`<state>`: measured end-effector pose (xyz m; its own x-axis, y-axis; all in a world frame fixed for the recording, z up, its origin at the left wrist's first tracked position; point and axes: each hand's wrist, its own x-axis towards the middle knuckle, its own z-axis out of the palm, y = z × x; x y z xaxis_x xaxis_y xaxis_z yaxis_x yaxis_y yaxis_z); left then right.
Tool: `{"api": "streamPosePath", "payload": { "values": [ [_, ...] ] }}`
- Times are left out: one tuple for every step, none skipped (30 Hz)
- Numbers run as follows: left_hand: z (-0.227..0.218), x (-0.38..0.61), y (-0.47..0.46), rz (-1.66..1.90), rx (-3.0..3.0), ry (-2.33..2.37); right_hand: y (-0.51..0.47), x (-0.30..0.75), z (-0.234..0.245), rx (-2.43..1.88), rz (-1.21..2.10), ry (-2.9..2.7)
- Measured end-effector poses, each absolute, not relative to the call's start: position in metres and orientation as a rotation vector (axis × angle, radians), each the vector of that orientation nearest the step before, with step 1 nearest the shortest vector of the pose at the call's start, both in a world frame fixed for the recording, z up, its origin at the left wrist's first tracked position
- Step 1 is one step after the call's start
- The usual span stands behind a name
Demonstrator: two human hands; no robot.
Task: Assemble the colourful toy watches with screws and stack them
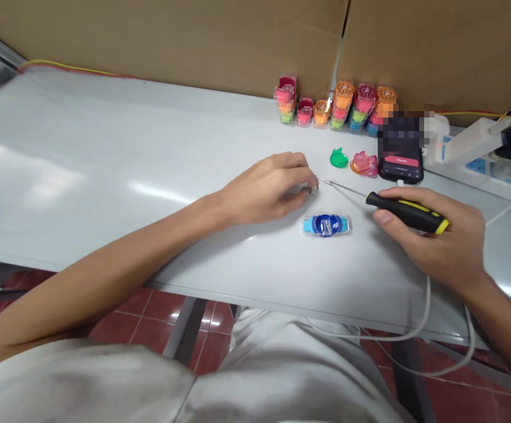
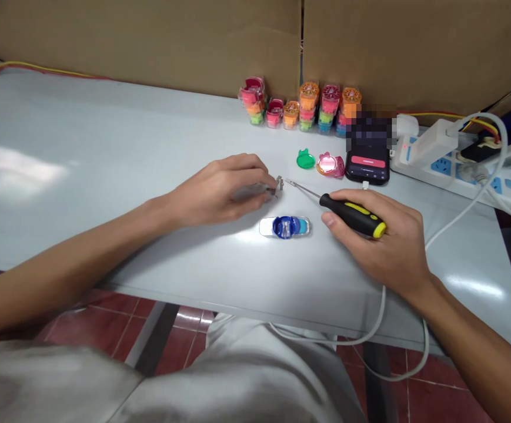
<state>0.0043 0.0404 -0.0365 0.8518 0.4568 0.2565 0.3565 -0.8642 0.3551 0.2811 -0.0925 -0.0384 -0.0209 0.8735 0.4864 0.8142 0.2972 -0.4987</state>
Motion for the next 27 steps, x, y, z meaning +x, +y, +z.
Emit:
{"api": "streamPosePath", "payload": {
  "values": [
    [-0.039,0.006,0.04,0.52,2.731,0.623,-0.093,0.281,-0.037,-1.51,0.09,-1.826],
    [-0.041,0.007,0.04,0.557,2.731,0.629,-0.094,0.28,-0.035,-1.506,0.081,-1.825],
    [-0.044,0.009,0.04,0.591,2.732,0.632,-0.096,0.279,-0.034,-1.503,0.075,-1.826],
    [-0.047,0.011,0.041,0.62,2.735,0.633,-0.097,0.278,-0.032,-1.501,0.074,-1.828],
    [-0.05,0.013,0.041,0.642,2.736,0.631,-0.098,0.277,-0.03,-1.5,0.076,-1.832],
    [-0.053,0.015,0.041,0.654,2.734,0.627,-0.1,0.277,-0.029,-1.496,0.08,-1.84],
    [-0.055,0.017,0.042,0.656,2.731,0.62,-0.101,0.276,-0.028,-1.489,0.085,-1.848],
    [-0.057,0.019,0.042,0.657,2.727,0.61,-0.102,0.275,-0.027,-1.478,0.087,-1.858],
    [-0.058,0.021,0.043,0.657,2.724,0.601,-0.103,0.274,-0.027,-1.463,0.085,-1.867],
    [-0.059,0.022,0.043,0.658,2.721,0.591,-0.104,0.274,-0.026,-1.45,0.084,-1.874],
    [-0.059,0.023,0.043,0.661,2.715,0.585,-0.105,0.273,-0.026,-1.436,0.082,-1.877],
    [-0.059,0.024,0.043,0.662,2.702,0.583,-0.105,0.273,-0.025,-1.425,0.079,-1.874],
    [-0.057,0.024,0.042,0.667,2.678,0.587,-0.105,0.273,-0.024,-1.418,0.074,-1.863],
    [-0.055,0.024,0.041,0.665,2.64,0.594,-0.106,0.274,-0.024,-1.421,0.072,-1.845],
    [-0.051,0.024,0.04,0.66,2.591,0.603,-0.106,0.274,-0.023,-1.438,0.076,-1.819],
    [-0.048,0.023,0.038,0.653,2.53,0.611,-0.107,0.275,-0.022,-1.457,0.079,-1.785],
    [-0.044,0.022,0.037,0.647,2.462,0.62,-0.107,0.276,-0.021,-1.473,0.084,-1.749],
    [-0.039,0.021,0.035,0.643,2.395,0.627,-0.108,0.277,-0.02,-1.485,0.088,-1.713],
    [-0.035,0.02,0.032,0.638,2.33,0.63,-0.108,0.278,-0.02,-1.485,0.087,-1.679],
    [-0.032,0.019,0.029,0.634,2.274,0.633,-0.108,0.279,-0.019,-1.485,0.087,-1.648],
    [-0.029,0.018,0.027,0.624,2.23,0.629,-0.108,0.28,-0.019,-1.481,0.094,-1.619],
    [-0.026,0.018,0.023,0.611,2.195,0.621,-0.107,0.281,-0.019,-1.482,0.112,-1.586],
    [-0.025,0.018,0.02,0.599,2.17,0.61,-0.107,0.281,-0.018,-1.49,0.143,-1.553],
    [-0.024,0.018,0.017,0.588,2.153,0.596,-0.106,0.281,-0.018,-1.497,0.172,-1.517],
    [-0.024,0.018,0.014,0.579,2.143,0.586,-0.106,0.281,-0.018,-1.504,0.198,-1.484],
    [-0.025,0.019,0.011,0.568,2.138,0.581,-0.105,0.28,-0.019,-1.51,0.217,-1.462],
    [-0.026,0.02,0.009,0.556,2.134,0.584,-0.104,0.28,-0.019,-1.512,0.223,-1.451]
  ]
}}
